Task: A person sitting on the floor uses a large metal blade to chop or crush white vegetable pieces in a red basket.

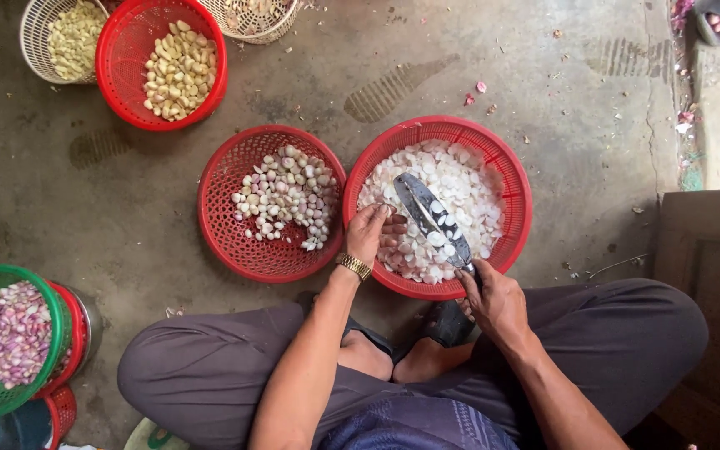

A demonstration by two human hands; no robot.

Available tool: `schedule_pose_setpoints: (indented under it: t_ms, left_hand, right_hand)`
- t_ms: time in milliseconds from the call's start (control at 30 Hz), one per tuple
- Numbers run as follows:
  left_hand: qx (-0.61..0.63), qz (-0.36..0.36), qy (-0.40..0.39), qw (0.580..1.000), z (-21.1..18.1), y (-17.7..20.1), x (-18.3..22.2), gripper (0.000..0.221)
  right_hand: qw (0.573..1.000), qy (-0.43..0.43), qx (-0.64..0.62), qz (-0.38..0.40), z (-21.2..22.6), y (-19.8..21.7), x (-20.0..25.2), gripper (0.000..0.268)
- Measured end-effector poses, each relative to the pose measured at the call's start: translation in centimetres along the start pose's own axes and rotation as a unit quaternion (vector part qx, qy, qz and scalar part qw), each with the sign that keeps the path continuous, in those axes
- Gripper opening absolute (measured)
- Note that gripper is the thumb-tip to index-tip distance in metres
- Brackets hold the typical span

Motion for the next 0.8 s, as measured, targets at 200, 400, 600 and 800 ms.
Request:
schedule_pose_setpoints:
  t_ms: [200, 400, 600, 800]
  left_hand:
    - [-0.010, -0.054, 0.004, 0.998, 0.2, 0.6, 0.2, 0.022]
    - [0.137, -0.047, 0.048, 0.988, -1.4, -1.9, 1.5, 0.053]
    - [0.042, -0.098, 0.067, 0.992, -2.5, -5.1, 3.7, 0.057]
    - [0.166, -0.068, 0.080, 0.980, -2.7, -7.2, 3.8, 0.035]
  right_hand:
    - [0.999, 0.028, 0.022, -0.028, 1.1, 0.5, 0.7, 0.042]
    - [0.983, 0.111, 0.129, -0.073, -0.9, -1.6, 0.1, 0.038]
    - [0.977, 0.123, 0.158, -0.075, -1.5, -2.6, -0.3, 0.039]
    - [0.982, 0.107, 0.132, -0.079, -1.9, -2.1, -0.7, 0.040]
Point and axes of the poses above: each hand's wrist, its own x-axis away from the middle knuckle, its own y-axis out of the back of the hand, z = x × y, the point moved 2 cm from there along -x, towards the middle knuckle, and after that the axes turned 6 degrees about z, right-handed, at the moved point
